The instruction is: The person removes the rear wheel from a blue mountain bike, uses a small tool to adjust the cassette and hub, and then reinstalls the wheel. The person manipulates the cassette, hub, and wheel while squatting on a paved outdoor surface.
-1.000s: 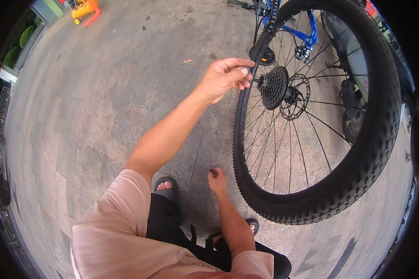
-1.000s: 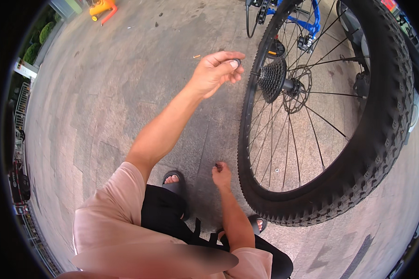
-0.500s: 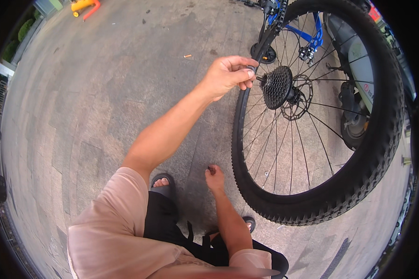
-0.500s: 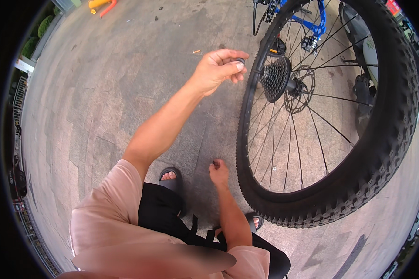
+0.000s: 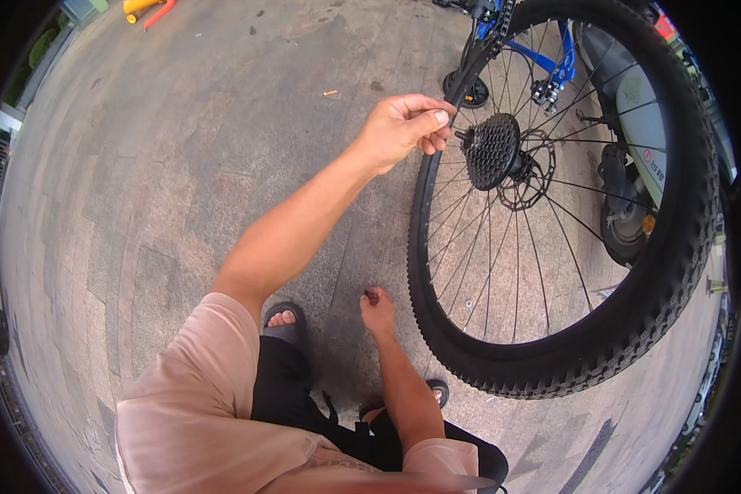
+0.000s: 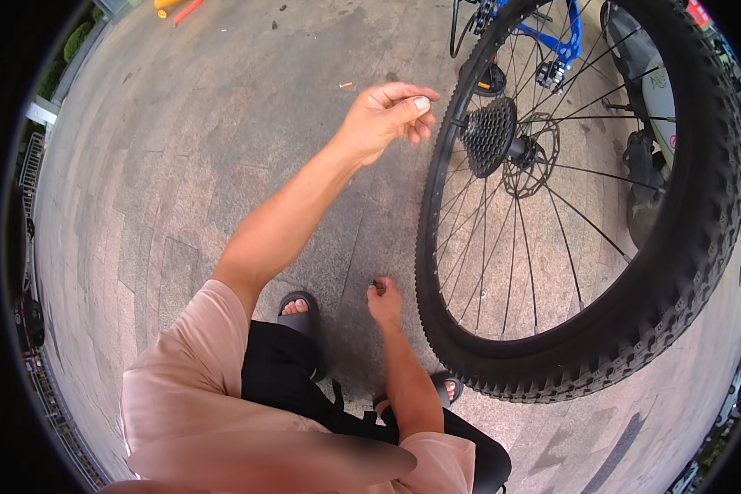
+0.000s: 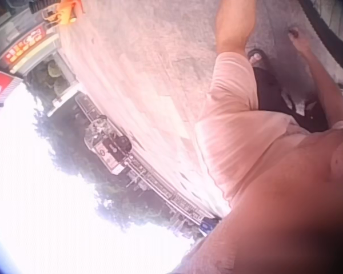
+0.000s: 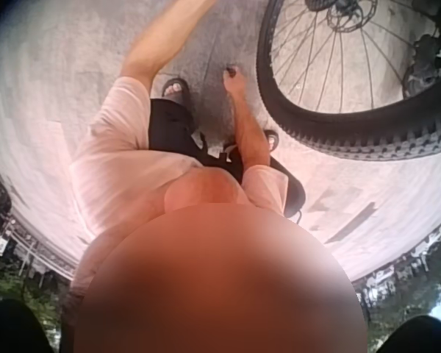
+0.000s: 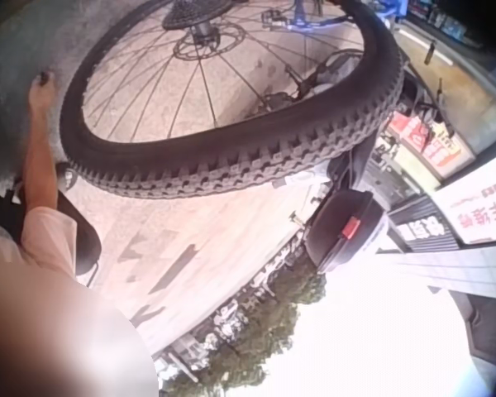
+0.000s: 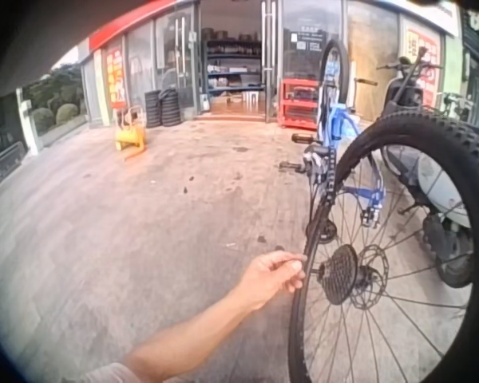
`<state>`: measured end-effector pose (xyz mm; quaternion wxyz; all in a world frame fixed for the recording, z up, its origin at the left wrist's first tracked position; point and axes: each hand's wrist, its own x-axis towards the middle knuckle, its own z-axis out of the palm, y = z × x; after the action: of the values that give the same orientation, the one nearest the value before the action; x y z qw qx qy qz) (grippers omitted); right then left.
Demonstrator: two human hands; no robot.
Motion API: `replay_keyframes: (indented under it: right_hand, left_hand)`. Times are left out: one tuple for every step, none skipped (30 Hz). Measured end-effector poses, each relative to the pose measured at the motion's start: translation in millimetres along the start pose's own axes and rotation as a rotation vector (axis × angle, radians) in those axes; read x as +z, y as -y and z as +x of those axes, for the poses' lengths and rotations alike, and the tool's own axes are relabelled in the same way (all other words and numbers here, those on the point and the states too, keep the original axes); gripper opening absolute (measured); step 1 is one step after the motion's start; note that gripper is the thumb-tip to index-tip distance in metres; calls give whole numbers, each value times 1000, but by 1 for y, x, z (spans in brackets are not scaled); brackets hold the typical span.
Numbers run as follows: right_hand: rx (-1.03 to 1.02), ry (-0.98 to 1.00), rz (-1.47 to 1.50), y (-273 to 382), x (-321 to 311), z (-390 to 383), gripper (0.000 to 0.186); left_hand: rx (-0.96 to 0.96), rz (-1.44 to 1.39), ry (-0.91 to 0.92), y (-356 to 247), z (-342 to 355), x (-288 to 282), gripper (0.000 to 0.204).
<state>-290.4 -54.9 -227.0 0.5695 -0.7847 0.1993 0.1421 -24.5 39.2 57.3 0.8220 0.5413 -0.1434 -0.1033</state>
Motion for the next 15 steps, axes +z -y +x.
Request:
replay_keyframes:
  right_hand:
    - [-3,2,-6,0,0,0,26]
    - [-7,4,-12,0,-1,0,26]
    - [-6,2,-10,0,-1,0,26]
    - [-6,0,-9,0,-1,0,26]
    - [-6,-1,-8,0,-1,1,26]
    - [-5,6,-1,-1,-1,0,26]
    - [-5,13,5,-1,-1,1,27]
    - [-5,20,11,-1,-1,2,27]
    - [4,23,4,2,-3,2,27]
    - [10,34,-9,8,-3,0,28]
    - [17,46,-23,13,-2,0,28]
    - [19,45,-24,11,-4,2,29]
    - [22,44,-26,8,-5,3,29]
    - [24,42,-28,5,-5,5,29]
    - [18,39,-26,3,-6,5,29]
  left_hand:
    - [0,-5,-3,1,0,0,22]
    - [0,-9,-6,1,0,-1,23]
    - [0,-13,-8,2,1,-2,23]
    - [2,-20,-8,3,2,-2,23]
    - [4,-26,-9,4,2,-3,23]
    - [4,-34,-10,4,3,-3,23]
    - [-7,-29,-18,4,3,-4,23]
    - [-17,-24,-26,3,4,-5,23]
    - [-30,-25,-37,5,4,-6,23]
    - [-51,-15,-57,7,3,-10,23]
    - [-72,-6,-78,10,4,-15,23]
    - [-90,-6,-99,15,5,-18,24]
    - [-135,20,-122,22,7,-22,24]
    - [-180,43,-145,32,9,-27,24]
    - [-228,62,-173,46,9,-35,25]
